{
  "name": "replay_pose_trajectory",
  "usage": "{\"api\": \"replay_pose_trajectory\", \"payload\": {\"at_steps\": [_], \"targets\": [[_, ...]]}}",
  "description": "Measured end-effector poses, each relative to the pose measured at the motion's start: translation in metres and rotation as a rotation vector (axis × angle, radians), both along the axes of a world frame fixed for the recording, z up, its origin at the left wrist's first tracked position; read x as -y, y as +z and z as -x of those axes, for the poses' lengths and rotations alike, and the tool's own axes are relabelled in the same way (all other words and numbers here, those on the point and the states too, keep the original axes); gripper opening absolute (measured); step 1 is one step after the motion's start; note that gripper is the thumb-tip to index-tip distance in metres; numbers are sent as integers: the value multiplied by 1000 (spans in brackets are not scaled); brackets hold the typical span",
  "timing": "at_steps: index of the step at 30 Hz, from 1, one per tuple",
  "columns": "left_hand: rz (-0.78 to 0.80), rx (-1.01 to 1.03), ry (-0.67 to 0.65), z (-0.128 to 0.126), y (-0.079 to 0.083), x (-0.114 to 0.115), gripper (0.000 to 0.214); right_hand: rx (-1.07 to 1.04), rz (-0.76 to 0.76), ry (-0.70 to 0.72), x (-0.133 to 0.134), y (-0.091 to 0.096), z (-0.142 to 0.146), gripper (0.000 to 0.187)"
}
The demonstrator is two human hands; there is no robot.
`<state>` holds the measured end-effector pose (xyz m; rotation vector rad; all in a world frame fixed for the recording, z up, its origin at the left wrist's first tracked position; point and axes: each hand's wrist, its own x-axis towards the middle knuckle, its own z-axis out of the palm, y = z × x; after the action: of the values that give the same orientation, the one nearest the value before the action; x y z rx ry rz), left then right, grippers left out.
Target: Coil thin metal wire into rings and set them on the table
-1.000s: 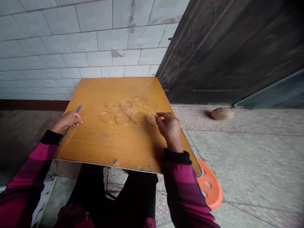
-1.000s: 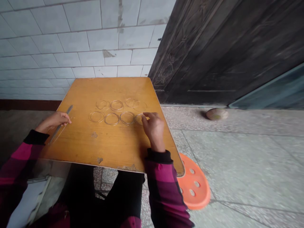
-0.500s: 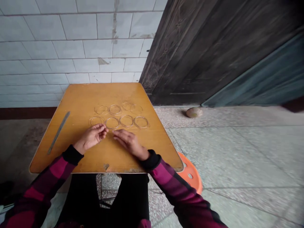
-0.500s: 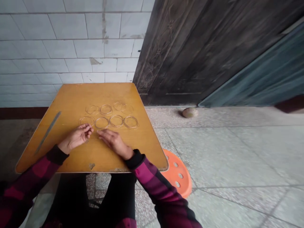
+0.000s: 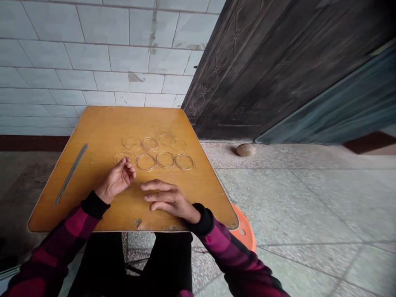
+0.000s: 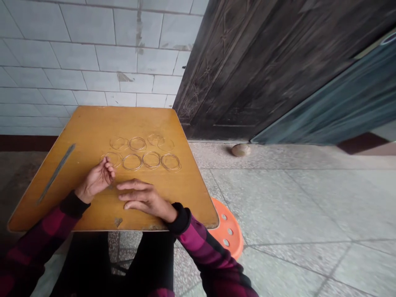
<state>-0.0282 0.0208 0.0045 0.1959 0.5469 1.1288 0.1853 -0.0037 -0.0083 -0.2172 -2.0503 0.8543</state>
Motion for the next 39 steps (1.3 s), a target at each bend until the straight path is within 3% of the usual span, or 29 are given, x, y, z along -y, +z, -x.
{"api": "replay_pose_trajectory", "payload": {"at_steps": [3,6,9,14,20,24,28,35,39], "targets": [[-34,50,-13,1,3,5,31,-232,401,172,-4,0,1,20],[-111,61,-124,-1,1,12,23,-462,690,252,-7,-1,6,21],[-224,75,-228,-1,-4,18,13,-563,884,367,-6,2,13,28],[-331,76,-293,0,-6,20,25,-583,1114,563,-5,12,23,37],[-347,36,-281,-1,-4,20,25,-570,1234,587,-13,22,22,24],[-359,39,-253,-3,-4,20,19,-512,1287,635,-18,18,20,38],[-411,-15,-320,-3,-8,18,22,-359,1330,643,-21,10,17,46],[-376,-166,-430,0,-10,15,30,-126,1379,419,-22,9,6,39],[-354,-312,-501,2,-6,16,34,4,1314,256,-20,11,4,36]]}}
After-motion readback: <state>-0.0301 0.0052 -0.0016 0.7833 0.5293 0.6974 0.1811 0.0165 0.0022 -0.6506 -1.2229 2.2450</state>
